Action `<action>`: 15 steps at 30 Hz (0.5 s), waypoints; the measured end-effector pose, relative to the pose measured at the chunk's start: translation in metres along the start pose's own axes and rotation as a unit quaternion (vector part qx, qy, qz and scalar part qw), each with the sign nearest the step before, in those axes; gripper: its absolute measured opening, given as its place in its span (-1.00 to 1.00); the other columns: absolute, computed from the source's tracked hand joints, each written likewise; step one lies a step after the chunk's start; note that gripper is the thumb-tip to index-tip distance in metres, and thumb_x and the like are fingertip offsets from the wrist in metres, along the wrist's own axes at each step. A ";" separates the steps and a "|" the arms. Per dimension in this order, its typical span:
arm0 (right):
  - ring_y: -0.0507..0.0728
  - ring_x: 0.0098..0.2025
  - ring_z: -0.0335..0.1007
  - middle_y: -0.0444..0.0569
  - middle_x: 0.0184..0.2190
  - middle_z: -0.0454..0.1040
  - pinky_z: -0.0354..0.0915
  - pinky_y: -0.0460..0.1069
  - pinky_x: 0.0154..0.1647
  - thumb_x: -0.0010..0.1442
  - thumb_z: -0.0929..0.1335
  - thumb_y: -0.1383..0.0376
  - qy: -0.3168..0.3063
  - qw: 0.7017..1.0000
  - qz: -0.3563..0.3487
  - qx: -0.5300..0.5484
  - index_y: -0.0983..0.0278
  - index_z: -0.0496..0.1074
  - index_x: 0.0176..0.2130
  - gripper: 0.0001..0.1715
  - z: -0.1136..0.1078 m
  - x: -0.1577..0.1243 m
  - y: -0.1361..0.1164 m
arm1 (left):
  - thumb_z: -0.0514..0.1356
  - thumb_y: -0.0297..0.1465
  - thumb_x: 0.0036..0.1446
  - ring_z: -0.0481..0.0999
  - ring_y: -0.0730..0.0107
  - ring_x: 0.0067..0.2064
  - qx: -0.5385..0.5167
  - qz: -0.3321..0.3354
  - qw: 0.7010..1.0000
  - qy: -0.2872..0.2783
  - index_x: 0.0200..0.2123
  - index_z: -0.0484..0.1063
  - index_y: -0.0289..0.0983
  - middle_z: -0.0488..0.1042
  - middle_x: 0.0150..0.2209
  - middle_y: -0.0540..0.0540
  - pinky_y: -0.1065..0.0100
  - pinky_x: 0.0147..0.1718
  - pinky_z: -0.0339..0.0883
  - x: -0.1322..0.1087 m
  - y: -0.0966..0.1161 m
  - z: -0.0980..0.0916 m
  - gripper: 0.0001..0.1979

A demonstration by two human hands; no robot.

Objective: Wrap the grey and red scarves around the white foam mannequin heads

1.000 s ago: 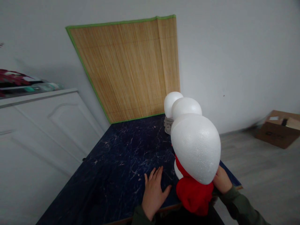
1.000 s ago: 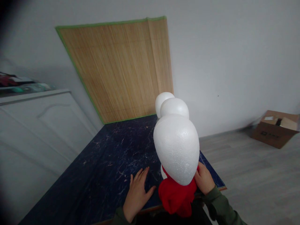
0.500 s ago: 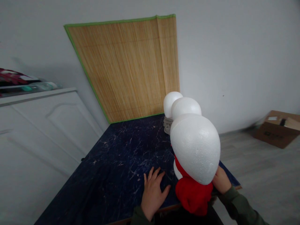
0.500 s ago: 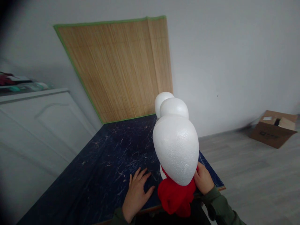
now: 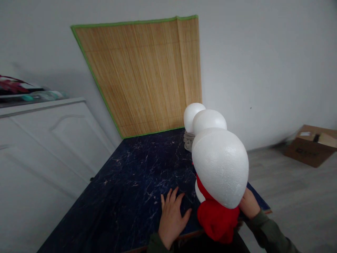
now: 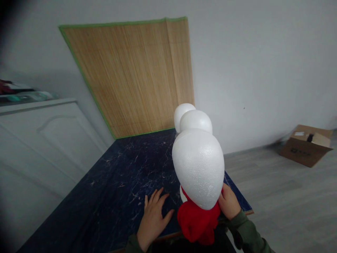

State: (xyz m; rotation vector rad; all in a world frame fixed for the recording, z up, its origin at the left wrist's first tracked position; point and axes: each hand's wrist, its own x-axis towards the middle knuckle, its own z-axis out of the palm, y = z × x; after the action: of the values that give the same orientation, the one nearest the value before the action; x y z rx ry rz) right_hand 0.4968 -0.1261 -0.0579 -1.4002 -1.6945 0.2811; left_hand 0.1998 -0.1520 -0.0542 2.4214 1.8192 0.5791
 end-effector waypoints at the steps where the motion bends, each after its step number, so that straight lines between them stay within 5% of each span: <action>1: 0.23 -0.24 0.40 0.13 -0.30 0.49 0.34 0.03 -0.25 0.05 0.18 0.29 -0.001 1.000 0.004 0.006 0.33 0.42 -0.31 -0.69 -0.001 0.000 -0.001 | 0.08 -0.28 0.03 -0.02 0.12 0.21 -0.001 0.002 1.000 -0.002 0.05 0.20 -0.12 0.15 0.16 -0.08 -0.12 0.14 -0.36 0.000 0.000 0.000 -0.54; 9: 0.22 -0.29 0.41 0.14 -0.36 0.48 0.34 0.01 -0.30 0.06 0.15 0.28 -0.009 1.000 0.018 0.007 0.30 0.41 -0.36 -0.70 -0.003 0.001 -0.008 | 0.07 -0.26 0.03 -0.02 0.10 0.21 0.006 -0.003 1.000 -0.003 0.10 0.13 -0.15 0.20 0.13 -0.06 -0.13 0.13 -0.51 0.001 0.001 -0.001 -0.48; 15: 0.21 -0.28 0.40 0.15 -0.36 0.48 0.33 0.02 -0.29 0.06 0.15 0.30 -0.005 1.000 0.002 -0.017 0.31 0.40 -0.35 -0.71 0.000 0.000 -0.001 | 0.04 -0.23 0.05 -0.07 0.12 0.23 -0.016 -0.008 1.000 -0.017 0.17 0.00 -0.20 0.14 0.17 -0.08 -0.05 0.16 -0.33 0.000 0.000 0.001 -0.40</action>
State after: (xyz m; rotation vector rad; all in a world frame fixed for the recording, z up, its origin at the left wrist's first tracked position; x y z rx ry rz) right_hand 0.4961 -0.1265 -0.0572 -1.4284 -1.7133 0.2635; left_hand 0.1998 -0.1518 -0.0555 2.3794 1.8001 0.5592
